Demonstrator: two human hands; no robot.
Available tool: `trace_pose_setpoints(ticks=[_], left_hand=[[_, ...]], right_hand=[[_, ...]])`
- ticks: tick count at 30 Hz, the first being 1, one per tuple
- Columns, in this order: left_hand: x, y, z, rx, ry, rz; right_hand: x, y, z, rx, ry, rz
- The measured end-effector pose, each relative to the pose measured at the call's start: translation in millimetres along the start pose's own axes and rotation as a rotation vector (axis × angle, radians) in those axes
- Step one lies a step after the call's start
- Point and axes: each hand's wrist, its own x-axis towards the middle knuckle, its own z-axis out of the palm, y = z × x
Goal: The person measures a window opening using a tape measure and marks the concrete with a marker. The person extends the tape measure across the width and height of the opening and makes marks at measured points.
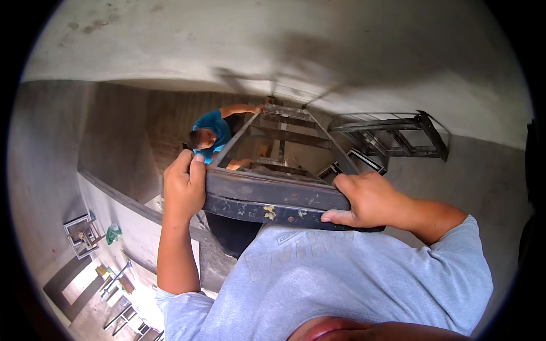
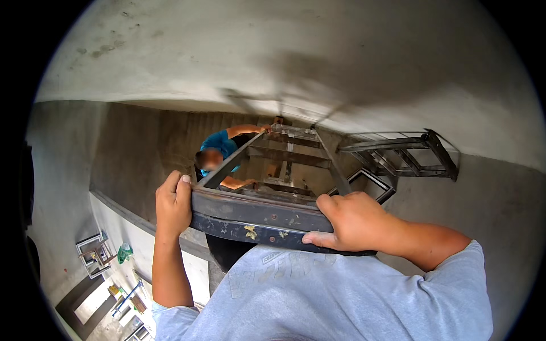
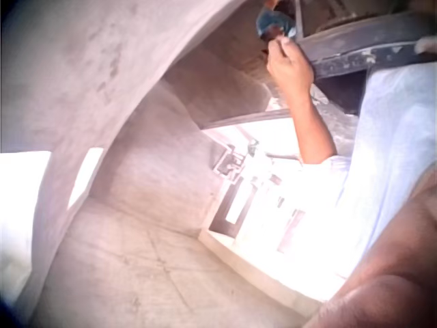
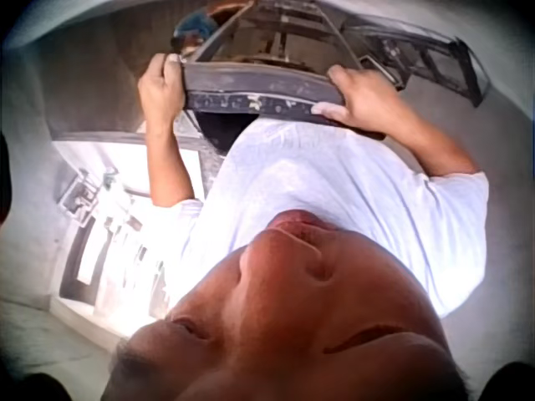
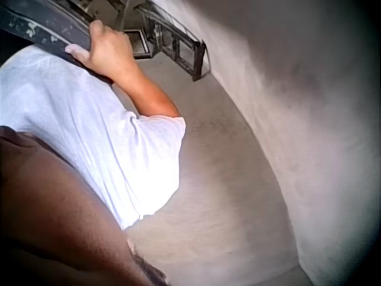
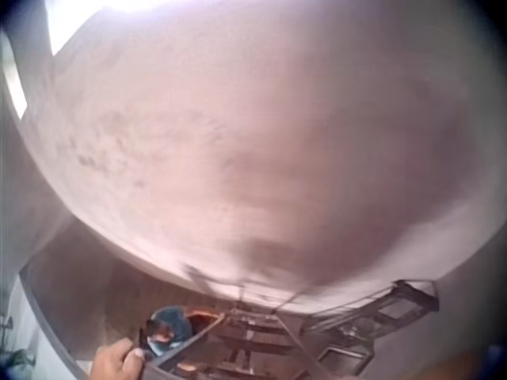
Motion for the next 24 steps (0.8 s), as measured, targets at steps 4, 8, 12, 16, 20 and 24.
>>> trace_pose_setpoints(ticks=[4,8,12,16,20,24], left_hand=[[-1,-1,5,-0.035,0.039,0.041],[-1,-2,0,-0.021,0.068,0.047],[-1,1,2,-0.02,0.041,0.041],[-1,-6,-3,-0.016,-0.017,0.017],[10,-8,-6,-0.041,-0.024,0.051],[6,-16,-1,-0.072,-0.076,0.062]], right_hand=[[1,-1,-2,-0.027,0.042,0.0],[6,2,4,-0.017,0.044,-0.016],[6,4,4,-0.014,0.02,-0.01],[10,3,2,0.055,-0.012,0.019],[14,0,-4,0.029,0.03,0.063],[13,-6,-3,0.045,0.041,0.121]])
